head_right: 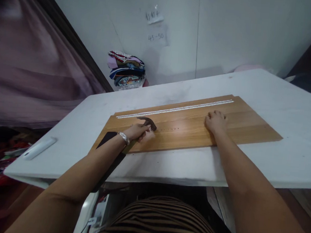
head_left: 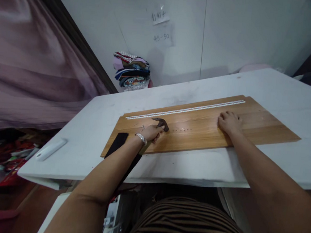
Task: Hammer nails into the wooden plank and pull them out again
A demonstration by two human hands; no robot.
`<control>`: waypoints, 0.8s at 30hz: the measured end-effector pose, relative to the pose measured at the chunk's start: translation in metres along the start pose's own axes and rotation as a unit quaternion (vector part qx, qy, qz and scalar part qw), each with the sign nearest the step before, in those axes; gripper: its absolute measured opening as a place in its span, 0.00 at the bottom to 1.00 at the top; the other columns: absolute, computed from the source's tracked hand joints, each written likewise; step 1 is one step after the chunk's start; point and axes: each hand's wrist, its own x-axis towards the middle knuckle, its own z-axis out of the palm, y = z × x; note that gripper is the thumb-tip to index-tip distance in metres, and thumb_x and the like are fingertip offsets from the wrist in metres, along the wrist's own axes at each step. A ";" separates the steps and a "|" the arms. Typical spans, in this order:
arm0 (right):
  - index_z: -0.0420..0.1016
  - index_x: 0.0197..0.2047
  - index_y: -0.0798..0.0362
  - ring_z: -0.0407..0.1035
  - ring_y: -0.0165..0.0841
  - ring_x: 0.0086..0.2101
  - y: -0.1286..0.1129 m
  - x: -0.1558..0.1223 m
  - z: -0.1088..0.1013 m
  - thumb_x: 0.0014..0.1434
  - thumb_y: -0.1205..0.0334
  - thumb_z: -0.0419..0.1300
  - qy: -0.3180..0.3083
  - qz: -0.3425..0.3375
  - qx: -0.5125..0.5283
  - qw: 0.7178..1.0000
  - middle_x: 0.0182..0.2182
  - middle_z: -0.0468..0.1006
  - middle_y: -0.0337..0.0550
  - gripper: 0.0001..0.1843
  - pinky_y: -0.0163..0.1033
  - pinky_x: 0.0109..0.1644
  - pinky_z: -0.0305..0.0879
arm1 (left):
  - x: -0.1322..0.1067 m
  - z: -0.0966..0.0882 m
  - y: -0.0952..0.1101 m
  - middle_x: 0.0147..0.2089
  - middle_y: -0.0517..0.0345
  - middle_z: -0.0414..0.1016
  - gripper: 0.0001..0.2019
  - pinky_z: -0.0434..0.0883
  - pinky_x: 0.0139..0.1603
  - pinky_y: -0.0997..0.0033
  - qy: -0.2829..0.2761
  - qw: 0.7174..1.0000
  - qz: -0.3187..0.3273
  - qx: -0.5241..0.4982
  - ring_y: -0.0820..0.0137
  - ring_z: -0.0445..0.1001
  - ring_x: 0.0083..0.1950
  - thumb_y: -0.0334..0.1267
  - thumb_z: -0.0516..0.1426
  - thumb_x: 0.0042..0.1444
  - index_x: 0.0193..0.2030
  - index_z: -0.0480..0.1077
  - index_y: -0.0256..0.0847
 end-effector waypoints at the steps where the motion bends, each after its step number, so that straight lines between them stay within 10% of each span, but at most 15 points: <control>1: 0.81 0.54 0.51 0.64 0.49 0.60 0.000 0.000 0.000 0.70 0.56 0.44 0.000 0.000 0.000 1.000 0.57 0.77 0.56 0.25 0.57 0.63 0.57 | 0.000 0.000 0.000 0.18 0.66 0.63 0.18 0.63 0.20 0.76 -0.002 1.000 0.001 -0.001 0.76 0.62 0.17 0.50 0.58 0.69 0.35 0.70 0.38; 24: 0.81 0.54 0.52 0.64 0.49 0.61 -0.002 -0.002 -0.003 0.70 0.57 0.44 -0.007 0.005 -0.001 1.000 0.57 0.77 0.57 0.25 0.57 0.64 0.57 | -0.003 0.002 0.003 0.18 0.66 0.63 0.18 0.64 0.21 0.76 0.005 1.000 -0.007 0.001 0.76 0.62 0.17 0.52 0.60 0.68 0.36 0.71 0.38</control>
